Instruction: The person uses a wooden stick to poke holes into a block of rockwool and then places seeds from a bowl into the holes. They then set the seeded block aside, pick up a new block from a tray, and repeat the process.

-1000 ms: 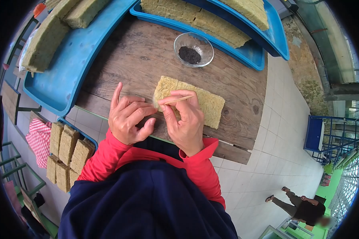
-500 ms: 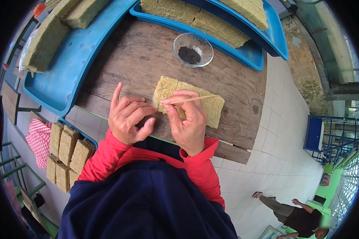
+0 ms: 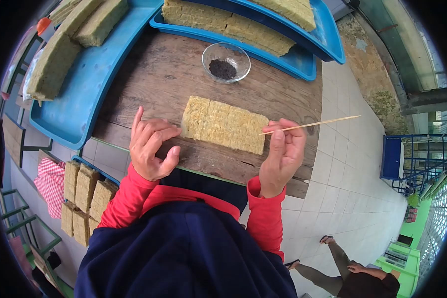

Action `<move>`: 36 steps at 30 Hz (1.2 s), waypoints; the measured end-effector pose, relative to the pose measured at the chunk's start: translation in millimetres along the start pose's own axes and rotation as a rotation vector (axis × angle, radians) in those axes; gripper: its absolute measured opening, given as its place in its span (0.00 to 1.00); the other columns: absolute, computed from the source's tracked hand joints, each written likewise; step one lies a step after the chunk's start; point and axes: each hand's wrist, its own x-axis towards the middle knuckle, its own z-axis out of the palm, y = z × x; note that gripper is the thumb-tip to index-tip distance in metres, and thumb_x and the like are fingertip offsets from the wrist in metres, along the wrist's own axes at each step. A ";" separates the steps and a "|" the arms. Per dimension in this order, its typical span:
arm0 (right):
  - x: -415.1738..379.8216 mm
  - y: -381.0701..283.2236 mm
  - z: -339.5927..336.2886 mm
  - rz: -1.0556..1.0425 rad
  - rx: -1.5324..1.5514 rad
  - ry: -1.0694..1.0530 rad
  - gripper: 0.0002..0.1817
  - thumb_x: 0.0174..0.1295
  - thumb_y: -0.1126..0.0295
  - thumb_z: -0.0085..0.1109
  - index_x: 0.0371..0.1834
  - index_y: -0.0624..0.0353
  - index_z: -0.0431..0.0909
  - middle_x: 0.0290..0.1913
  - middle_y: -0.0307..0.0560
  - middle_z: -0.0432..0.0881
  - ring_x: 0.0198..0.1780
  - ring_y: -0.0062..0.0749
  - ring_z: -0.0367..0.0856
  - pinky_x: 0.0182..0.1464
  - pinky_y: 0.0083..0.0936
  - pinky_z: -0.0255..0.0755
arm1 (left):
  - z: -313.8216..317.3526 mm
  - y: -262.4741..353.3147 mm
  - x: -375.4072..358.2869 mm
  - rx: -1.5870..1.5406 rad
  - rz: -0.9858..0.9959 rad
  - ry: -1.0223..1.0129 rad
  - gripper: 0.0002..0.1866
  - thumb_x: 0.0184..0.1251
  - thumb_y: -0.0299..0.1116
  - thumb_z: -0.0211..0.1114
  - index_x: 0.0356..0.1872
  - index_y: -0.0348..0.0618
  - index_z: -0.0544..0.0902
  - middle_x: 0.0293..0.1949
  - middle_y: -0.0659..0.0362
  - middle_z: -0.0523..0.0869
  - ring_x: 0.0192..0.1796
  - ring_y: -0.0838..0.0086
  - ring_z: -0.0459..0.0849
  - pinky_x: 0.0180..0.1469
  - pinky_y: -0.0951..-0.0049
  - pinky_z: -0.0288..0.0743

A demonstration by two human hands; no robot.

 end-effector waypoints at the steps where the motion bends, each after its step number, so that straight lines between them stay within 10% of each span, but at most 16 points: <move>1: -0.8 1.7 -7.4 -0.004 0.001 0.007 0.11 0.70 0.73 0.48 0.52 0.67 0.69 0.37 0.47 0.79 0.43 0.26 0.78 0.55 0.26 0.70 | -0.7 1.2 0.3 -0.026 0.000 -0.002 0.11 0.50 0.38 0.66 0.35 0.49 0.85 0.33 0.63 0.83 0.43 0.70 0.82 0.70 0.48 0.57; 9: 4.5 6.0 -38.5 0.121 -0.045 0.006 0.08 0.69 0.77 0.45 0.47 0.66 0.71 0.37 0.46 0.79 0.42 0.25 0.77 0.52 0.24 0.72 | 27.1 67.2 -1.4 -0.311 0.663 -0.380 0.09 0.49 0.36 0.61 0.31 0.46 0.79 0.33 0.64 0.78 0.47 0.72 0.78 0.70 0.54 0.62; 14: 43.8 -16.4 -27.4 0.009 -0.194 -0.159 0.07 0.67 0.79 0.43 0.42 0.65 0.73 0.34 0.43 0.77 0.38 0.23 0.75 0.45 0.20 0.71 | 67.9 85.6 -0.7 -0.055 0.916 -0.615 0.20 0.61 0.40 0.55 0.52 0.46 0.77 0.56 0.56 0.76 0.65 0.66 0.69 0.72 0.44 0.52; 20: 94.4 -24.7 7.9 -0.093 -0.645 -0.487 0.05 0.62 0.77 0.49 0.39 0.60 0.74 0.19 0.45 0.68 0.20 0.29 0.68 0.26 0.27 0.62 | 109.8 92.3 -0.1 0.142 1.001 -0.623 0.28 0.68 0.42 0.47 0.69 0.51 0.62 0.68 0.54 0.64 0.73 0.62 0.57 0.72 0.37 0.46; 24: 119.1 -25.6 37.8 -0.150 -0.894 -0.650 0.06 0.56 0.70 0.63 0.33 0.59 0.77 0.22 0.52 0.78 0.24 0.46 0.76 0.29 0.37 0.67 | 114.2 94.8 -1.6 0.042 1.015 -0.649 0.29 0.69 0.41 0.47 0.71 0.53 0.59 0.69 0.53 0.62 0.73 0.60 0.56 0.72 0.35 0.45; 36: 143.3 21.7 101.5 -0.260 -1.272 -0.997 0.05 0.53 0.71 0.61 0.24 0.60 0.81 0.23 0.57 0.80 0.30 0.52 0.81 0.36 0.42 0.73 | 91.4 92.1 -8.2 0.030 0.818 -0.750 0.32 0.67 0.48 0.46 0.72 0.54 0.58 0.73 0.53 0.56 0.75 0.60 0.50 0.71 0.35 0.46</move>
